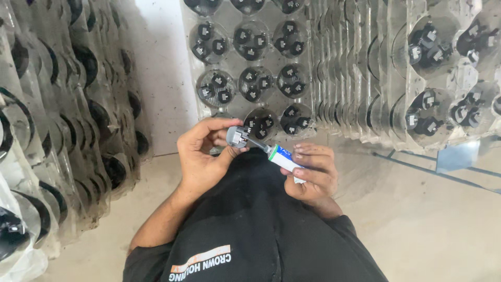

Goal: The person holds a small tube of adhesive and applies glue to black round components one at a time, picking each from a molded plastic tray and placing it back after treating it. They work through successive trays of parts, occasionally reaching across the tray to grab the next component.

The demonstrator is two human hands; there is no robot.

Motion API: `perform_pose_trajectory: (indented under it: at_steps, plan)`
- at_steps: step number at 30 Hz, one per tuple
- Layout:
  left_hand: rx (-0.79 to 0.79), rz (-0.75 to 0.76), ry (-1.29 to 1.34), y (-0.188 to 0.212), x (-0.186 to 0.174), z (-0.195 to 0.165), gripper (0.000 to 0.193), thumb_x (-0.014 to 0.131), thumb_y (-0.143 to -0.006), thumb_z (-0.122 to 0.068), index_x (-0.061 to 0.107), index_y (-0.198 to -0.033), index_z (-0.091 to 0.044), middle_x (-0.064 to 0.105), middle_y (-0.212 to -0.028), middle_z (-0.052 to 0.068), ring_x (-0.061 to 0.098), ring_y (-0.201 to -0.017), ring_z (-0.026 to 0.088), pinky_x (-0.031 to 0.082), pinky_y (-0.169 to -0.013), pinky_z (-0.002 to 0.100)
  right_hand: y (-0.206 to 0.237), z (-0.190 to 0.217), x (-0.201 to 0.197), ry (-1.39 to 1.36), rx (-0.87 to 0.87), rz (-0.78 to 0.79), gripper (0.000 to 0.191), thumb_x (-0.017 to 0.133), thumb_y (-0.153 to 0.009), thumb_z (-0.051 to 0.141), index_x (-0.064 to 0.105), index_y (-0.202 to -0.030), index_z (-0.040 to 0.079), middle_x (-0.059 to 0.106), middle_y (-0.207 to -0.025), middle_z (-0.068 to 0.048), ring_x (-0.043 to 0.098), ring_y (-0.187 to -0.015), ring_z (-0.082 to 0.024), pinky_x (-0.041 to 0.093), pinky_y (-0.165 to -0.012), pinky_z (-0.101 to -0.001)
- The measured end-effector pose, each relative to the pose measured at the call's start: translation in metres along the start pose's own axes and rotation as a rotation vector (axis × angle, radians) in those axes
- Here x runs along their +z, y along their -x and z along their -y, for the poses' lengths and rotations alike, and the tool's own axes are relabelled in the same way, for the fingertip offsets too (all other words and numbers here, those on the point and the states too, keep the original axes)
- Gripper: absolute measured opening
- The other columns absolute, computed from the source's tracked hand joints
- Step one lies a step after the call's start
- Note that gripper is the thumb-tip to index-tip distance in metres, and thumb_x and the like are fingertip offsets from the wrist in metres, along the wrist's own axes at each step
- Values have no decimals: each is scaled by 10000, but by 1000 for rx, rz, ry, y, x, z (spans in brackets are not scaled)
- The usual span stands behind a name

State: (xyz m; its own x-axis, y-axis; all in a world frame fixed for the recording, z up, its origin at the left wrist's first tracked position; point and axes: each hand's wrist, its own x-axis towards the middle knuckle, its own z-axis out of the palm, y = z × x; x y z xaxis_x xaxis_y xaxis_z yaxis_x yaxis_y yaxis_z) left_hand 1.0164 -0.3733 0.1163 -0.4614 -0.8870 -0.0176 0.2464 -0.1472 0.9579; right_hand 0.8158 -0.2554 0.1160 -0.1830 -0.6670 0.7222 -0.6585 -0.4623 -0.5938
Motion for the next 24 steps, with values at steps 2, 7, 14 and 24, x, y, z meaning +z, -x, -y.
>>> perform_pose_trajectory:
  at_steps: [2,7,14,24]
  plan:
    - [32,15,34,2,1,-2,376,735,-897,171,670,-1245,45,686,-1225,114,760,-987,146,646,-870,270,2,2,-3,-5,-18,26,363,807,-813,-28,586,-1059,122,648,-1046,-89,666,-1000,-278,647,-890,-457]
    - [10,40,57,6,3,-3,429,719,-883,184,666,-1285,45,661,-1240,106,721,-1023,132,640,-904,269,7,2,-5,-38,-61,76,389,815,-797,-48,590,-1072,110,635,-1064,-96,637,-1024,-258,649,-887,-473]
    - [-55,100,127,5,2,6,485,728,-855,205,653,-1306,43,673,-1260,98,708,-1033,107,620,-906,253,5,5,-9,-28,-72,94,387,785,-795,-82,599,-1082,99,618,-1053,-95,632,-1004,-238,679,-855,-447]
    - [-67,101,150,4,5,9,498,738,-867,210,646,-1328,45,676,-1268,100,684,-1032,93,590,-901,229,3,6,-16,15,-70,119,364,802,-826,-36,601,-1087,120,613,-1044,-79,637,-985,-231,687,-847,-435]
